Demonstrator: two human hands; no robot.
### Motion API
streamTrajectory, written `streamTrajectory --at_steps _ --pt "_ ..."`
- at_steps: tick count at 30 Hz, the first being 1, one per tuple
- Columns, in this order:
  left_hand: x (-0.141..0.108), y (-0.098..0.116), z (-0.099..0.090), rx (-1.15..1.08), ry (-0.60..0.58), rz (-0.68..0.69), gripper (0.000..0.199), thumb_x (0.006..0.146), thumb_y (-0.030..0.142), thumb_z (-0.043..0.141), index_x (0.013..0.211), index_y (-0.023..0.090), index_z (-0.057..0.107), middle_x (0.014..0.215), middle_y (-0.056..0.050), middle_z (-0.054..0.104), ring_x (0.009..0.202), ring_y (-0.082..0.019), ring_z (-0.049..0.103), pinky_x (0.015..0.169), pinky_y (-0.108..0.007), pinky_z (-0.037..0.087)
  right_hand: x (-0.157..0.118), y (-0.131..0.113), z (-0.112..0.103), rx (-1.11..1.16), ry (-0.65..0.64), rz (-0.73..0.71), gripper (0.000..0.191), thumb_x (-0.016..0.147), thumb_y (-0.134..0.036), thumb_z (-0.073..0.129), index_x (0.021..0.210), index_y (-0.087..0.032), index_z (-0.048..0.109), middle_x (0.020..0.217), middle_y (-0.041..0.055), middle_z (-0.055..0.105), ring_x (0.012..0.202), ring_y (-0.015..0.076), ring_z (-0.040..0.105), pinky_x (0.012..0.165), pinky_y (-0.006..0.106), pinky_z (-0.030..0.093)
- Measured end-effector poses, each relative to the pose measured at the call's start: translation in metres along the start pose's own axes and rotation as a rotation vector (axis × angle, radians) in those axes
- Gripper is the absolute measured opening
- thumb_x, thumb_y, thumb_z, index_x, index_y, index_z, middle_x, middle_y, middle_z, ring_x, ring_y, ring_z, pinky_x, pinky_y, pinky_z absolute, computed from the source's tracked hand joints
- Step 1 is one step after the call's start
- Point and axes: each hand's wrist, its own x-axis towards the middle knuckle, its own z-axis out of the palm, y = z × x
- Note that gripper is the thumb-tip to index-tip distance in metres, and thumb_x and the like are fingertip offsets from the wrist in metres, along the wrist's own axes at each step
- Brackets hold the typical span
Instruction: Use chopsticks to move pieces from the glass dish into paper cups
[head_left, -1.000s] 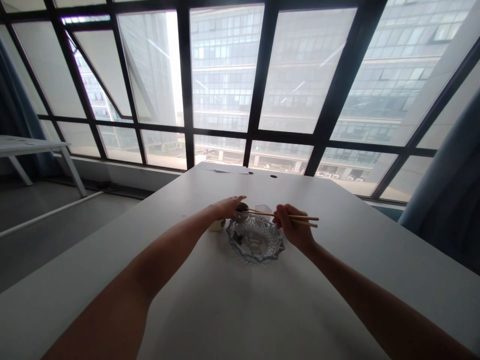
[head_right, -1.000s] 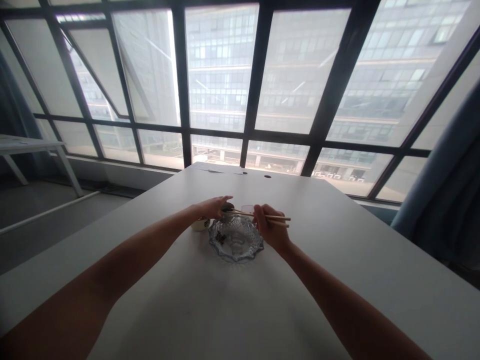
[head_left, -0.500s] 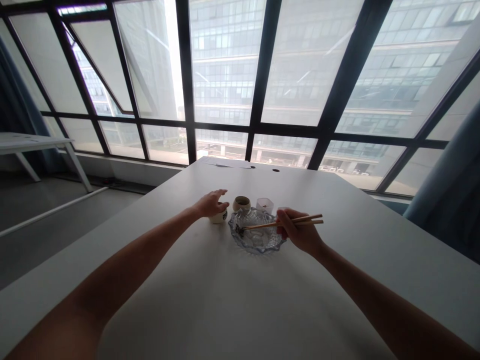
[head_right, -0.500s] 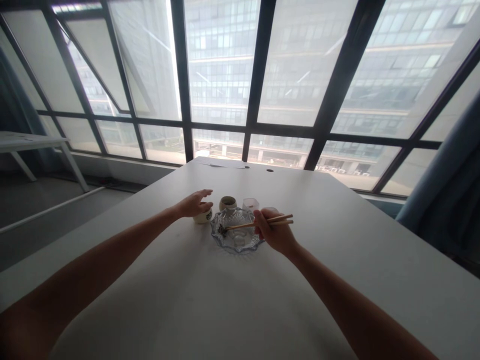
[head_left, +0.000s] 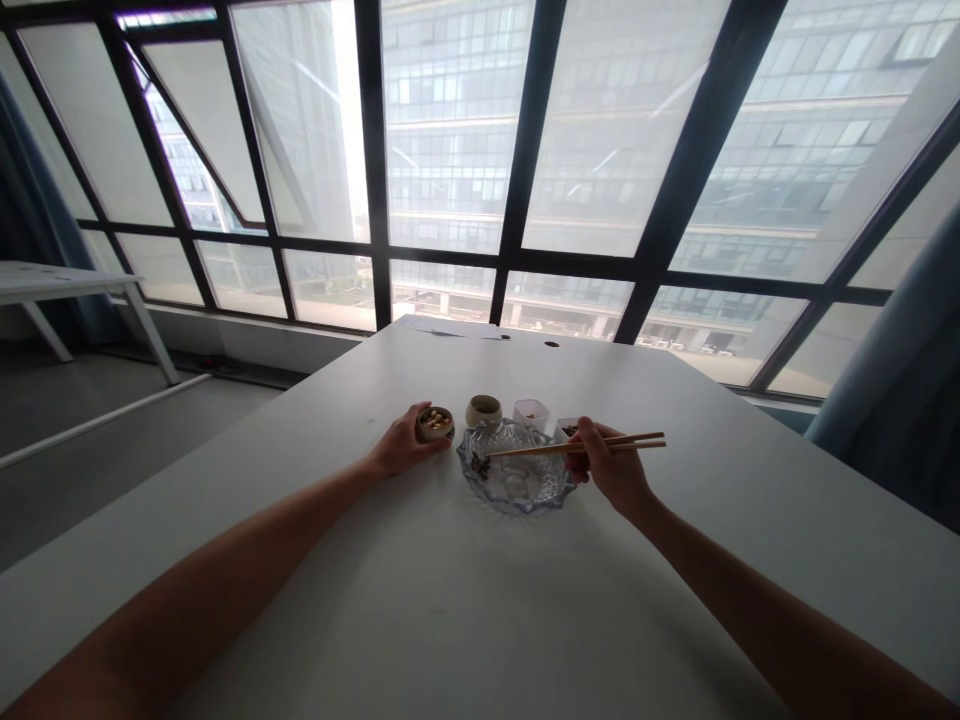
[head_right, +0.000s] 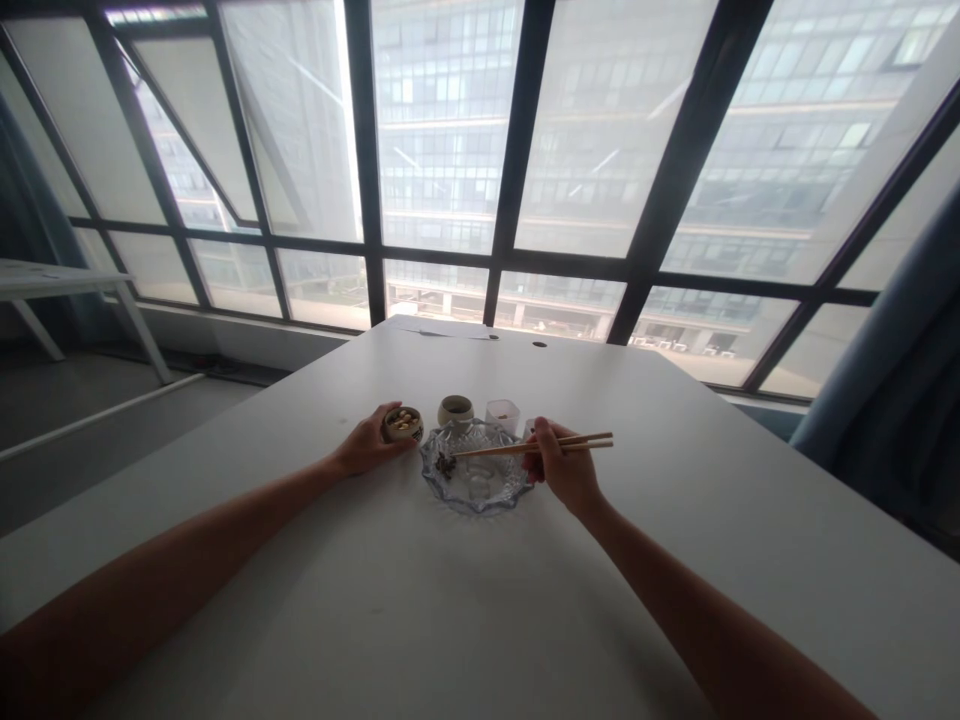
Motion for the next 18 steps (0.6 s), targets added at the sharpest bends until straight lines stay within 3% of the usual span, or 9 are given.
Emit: streamTrajectory --at_steps 7,15,18 --pt "-0.001 0.003 0.0 0.002 0.021 0.021 0.088 0.066 0.056 0.08 0.137 0.014 0.047 0.127 -0.017 0.066 0.116 -0.031 0.065 0.102 -0.044 0.051 0.01 0.033 -0.006 0.203 0.156 0.164 0.057 0.065 -0.072 0.075 0.065 -0.017 0.061 0.043 0.0022 0.06 0.031 0.0126 0.051 0.028 0.022 0.04" --pt "-0.001 0.001 -0.003 -0.03 -0.029 -0.035 0.093 0.069 0.059 0.077 0.142 0.012 0.042 0.132 -0.02 0.063 0.121 -0.033 0.062 0.105 -0.046 0.048 0.007 0.035 -0.005 0.201 0.171 0.157 0.057 0.065 -0.073 0.074 0.064 -0.017 0.061 0.042 0.0017 0.059 0.031 0.0123 0.051 0.028 0.022 0.04" --pt "0.009 0.006 -0.006 -0.059 -0.062 -0.065 0.09 0.077 0.063 0.069 0.145 0.012 0.04 0.14 -0.023 0.057 0.124 -0.034 0.06 0.103 -0.048 0.049 0.008 0.035 -0.005 0.191 0.18 0.119 0.057 0.069 -0.073 0.07 0.064 -0.018 0.06 0.043 0.0021 0.06 0.031 0.0124 0.051 0.029 0.023 0.041"
